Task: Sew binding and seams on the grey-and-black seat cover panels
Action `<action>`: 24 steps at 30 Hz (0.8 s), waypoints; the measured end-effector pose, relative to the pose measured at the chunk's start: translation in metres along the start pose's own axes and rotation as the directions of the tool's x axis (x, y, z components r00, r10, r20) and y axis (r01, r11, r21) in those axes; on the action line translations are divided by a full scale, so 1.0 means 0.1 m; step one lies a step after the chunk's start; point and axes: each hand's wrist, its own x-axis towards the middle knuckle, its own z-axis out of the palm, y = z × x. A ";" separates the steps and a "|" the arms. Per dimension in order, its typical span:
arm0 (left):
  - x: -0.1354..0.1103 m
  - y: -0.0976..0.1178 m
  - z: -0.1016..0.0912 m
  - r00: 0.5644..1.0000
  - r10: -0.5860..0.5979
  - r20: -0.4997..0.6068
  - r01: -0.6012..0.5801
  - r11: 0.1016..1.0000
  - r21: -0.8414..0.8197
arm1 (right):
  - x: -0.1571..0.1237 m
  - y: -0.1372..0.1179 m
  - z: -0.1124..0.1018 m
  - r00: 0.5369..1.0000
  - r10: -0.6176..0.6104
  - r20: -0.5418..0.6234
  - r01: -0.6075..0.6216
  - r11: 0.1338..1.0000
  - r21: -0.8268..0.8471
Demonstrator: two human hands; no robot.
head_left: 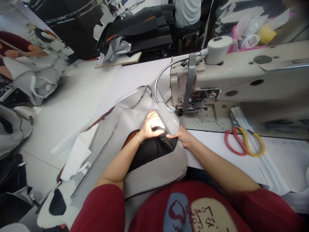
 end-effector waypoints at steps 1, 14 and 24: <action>-0.01 0.01 0.00 1.000 -0.004 0.004 0.004 1.000 0.007 | 0.00 0.01 0.00 1.000 -0.005 -0.007 0.005 1.000 0.000; -0.09 -0.02 0.06 1.000 0.012 0.021 -0.011 1.000 -0.012 | -0.01 0.02 0.00 1.000 -0.007 -0.029 0.007 1.000 -0.025; -0.12 -0.08 0.12 0.999 -0.002 -0.034 -0.002 0.995 -0.101 | 0.01 0.02 -0.01 0.998 0.022 -0.058 -0.026 0.998 -0.058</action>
